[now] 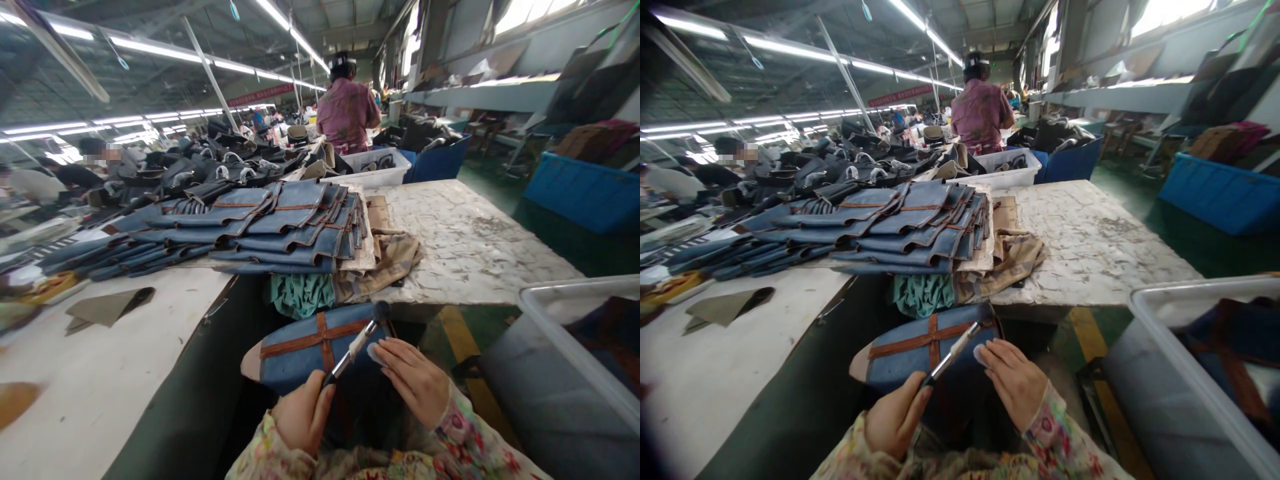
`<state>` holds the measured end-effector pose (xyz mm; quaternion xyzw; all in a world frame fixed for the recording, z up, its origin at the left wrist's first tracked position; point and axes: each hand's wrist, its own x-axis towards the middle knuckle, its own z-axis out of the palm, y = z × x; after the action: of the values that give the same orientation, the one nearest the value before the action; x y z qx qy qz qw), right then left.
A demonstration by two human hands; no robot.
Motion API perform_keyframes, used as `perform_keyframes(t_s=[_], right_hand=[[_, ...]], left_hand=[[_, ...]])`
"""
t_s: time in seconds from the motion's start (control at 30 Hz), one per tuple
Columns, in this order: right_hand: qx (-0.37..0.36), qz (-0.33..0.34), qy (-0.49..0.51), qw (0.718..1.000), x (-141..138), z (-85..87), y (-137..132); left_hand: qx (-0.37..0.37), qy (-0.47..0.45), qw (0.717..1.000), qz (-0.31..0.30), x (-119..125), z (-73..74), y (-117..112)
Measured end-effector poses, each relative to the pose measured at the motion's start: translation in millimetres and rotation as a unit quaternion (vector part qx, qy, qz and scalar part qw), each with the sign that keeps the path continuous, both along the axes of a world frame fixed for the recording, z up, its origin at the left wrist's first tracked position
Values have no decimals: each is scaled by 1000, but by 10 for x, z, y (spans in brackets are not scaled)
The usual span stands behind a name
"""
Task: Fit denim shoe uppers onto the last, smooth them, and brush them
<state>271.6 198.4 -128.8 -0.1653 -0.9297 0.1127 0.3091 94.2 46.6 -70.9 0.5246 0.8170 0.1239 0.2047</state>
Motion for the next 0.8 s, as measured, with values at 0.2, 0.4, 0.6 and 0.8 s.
perform_keyframes(t_s=[0.2, 0.4, 0.6, 0.8], right_hand=[[-5, -4, 4, 1000, 18, -10, -2], [-15, -11, 13, 1000, 25, -15, 6], [-10, 0, 9, 1000, 26, 2, 11], [-18, 7, 10, 1000, -8, 24, 66]], left_hand=[[-64, 18, 998, 15, -15, 45, 167], [-127, 24, 991, 17, -40, 37, 188], [-71, 24, 997, -1, -60, 18, 221], [-63, 12, 998, 8, -127, -52, 178]])
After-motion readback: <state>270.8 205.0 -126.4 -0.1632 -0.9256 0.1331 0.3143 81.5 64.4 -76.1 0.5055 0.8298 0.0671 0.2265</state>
